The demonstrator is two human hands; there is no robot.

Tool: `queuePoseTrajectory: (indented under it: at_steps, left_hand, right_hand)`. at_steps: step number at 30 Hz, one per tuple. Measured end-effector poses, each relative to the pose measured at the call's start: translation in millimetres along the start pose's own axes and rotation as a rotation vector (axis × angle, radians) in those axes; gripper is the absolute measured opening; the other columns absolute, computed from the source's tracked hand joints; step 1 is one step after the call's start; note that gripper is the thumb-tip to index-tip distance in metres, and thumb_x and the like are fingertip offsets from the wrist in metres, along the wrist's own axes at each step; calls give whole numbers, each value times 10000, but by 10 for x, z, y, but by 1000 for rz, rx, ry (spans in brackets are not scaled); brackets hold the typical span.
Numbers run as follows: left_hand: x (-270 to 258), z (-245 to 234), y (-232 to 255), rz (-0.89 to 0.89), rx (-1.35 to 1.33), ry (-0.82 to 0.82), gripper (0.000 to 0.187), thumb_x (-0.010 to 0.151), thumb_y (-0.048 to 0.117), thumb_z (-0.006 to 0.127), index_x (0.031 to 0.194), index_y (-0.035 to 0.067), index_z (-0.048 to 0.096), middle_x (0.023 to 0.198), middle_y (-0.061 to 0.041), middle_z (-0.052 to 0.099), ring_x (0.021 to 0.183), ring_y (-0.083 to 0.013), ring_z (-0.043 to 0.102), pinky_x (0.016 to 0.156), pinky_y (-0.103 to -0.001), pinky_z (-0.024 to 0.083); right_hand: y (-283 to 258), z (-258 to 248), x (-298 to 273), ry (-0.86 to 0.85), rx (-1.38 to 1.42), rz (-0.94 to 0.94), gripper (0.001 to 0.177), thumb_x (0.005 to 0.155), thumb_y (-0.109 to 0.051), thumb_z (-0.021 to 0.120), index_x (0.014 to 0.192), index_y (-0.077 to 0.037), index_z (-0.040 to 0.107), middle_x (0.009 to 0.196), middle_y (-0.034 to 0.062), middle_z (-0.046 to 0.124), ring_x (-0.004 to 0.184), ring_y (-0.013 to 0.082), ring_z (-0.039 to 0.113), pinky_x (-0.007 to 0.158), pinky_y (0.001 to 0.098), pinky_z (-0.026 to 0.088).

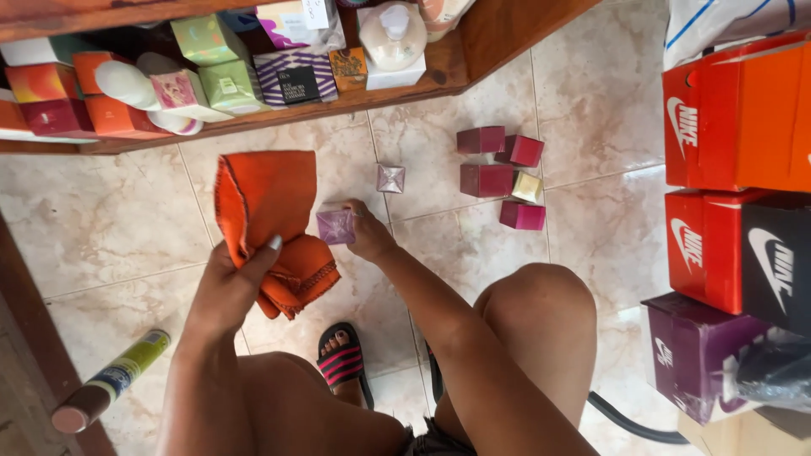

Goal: The person sits on the floor and wipes small boxes with an orange cloth before placing them on a wooden shelf. They then arrange various cosmetic boxes and bottles on the shelf, adjusting their positions to fit neatly.

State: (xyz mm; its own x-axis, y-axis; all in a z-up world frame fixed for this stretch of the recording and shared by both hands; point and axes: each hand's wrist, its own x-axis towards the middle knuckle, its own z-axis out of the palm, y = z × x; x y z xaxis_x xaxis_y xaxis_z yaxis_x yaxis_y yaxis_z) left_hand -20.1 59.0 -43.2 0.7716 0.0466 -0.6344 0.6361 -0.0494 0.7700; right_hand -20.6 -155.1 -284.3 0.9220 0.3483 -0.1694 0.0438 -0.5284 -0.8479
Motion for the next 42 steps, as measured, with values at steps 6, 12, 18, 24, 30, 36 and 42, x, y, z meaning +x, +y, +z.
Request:
queuePoseTrajectory:
  at_steps: [6, 12, 18, 24, 30, 36, 42]
  left_hand:
    - [338, -161, -662, 90, -300, -58, 201, 1052, 85, 577, 1144, -70, 666, 881, -231, 697, 747, -363, 740, 664, -527, 620]
    - [391, 70, -446, 102, -374, -129, 225, 1036, 127, 613, 1141, -59, 687, 879, -210, 719, 772, -342, 761, 715, -505, 631]
    - [87, 218, 72, 48, -494, -77, 403, 1067, 253, 543, 1292, -75, 611, 1050, -261, 708, 955, -409, 738, 902, -584, 581]
    - [319, 123, -541, -56, -490, -98, 492, 1078, 362, 524, 1345, -48, 575, 1106, -269, 707, 991, -420, 729, 888, -593, 576]
    - [155, 699, 41, -173, -561, -145, 553, 1058, 409, 510, 1383, -39, 523, 1168, -224, 704, 1037, -357, 722, 927, -532, 580]
    - [241, 1186, -20, -382, -639, -209, 544, 1061, 426, 532, 1383, -12, 502, 1147, -206, 712, 988, -350, 730, 891, -507, 592]
    - [315, 1147, -35, -357, -672, -202, 484, 1013, 306, 664, 1350, -3, 503, 1048, -199, 702, 907, -360, 749, 801, -488, 640]
  right_hand:
    - [184, -827, -35, -462, -439, 575, 638, 734, -449, 818, 1329, -309, 633, 1179, -14, 733, 1161, 259, 700, 987, 457, 550]
    - [138, -2544, 509, 76, -748, 674, 791, 808, -148, 786, 1511, -120, 426, 1467, 200, 505, 1316, 447, 555, 1102, 494, 503]
    - [1749, -2630, 616, -203, -908, 674, 895, 718, -114, 796, 1524, -114, 406, 1482, 172, 443, 1342, 432, 517, 1056, 557, 509]
    - [222, -3240, 467, -202, -689, 520, 630, 789, -314, 799, 1342, -77, 614, 1236, 177, 691, 1213, 380, 643, 1067, 506, 503]
    - [-897, -3784, 188, -71, 21, 465, 444, 774, -146, 774, 1184, 4, 688, 1025, 125, 672, 859, 216, 654, 795, 378, 553]
    - [-1128, -3414, 158, -182, 279, 264, 397, 801, -80, 725, 1177, 42, 695, 970, 170, 673, 815, 264, 662, 751, 365, 538]
    - [-536, -2429, -109, 97, 814, 192, 504, 846, -10, 760, 1324, -30, 603, 1133, 79, 693, 989, 193, 709, 877, 310, 567]
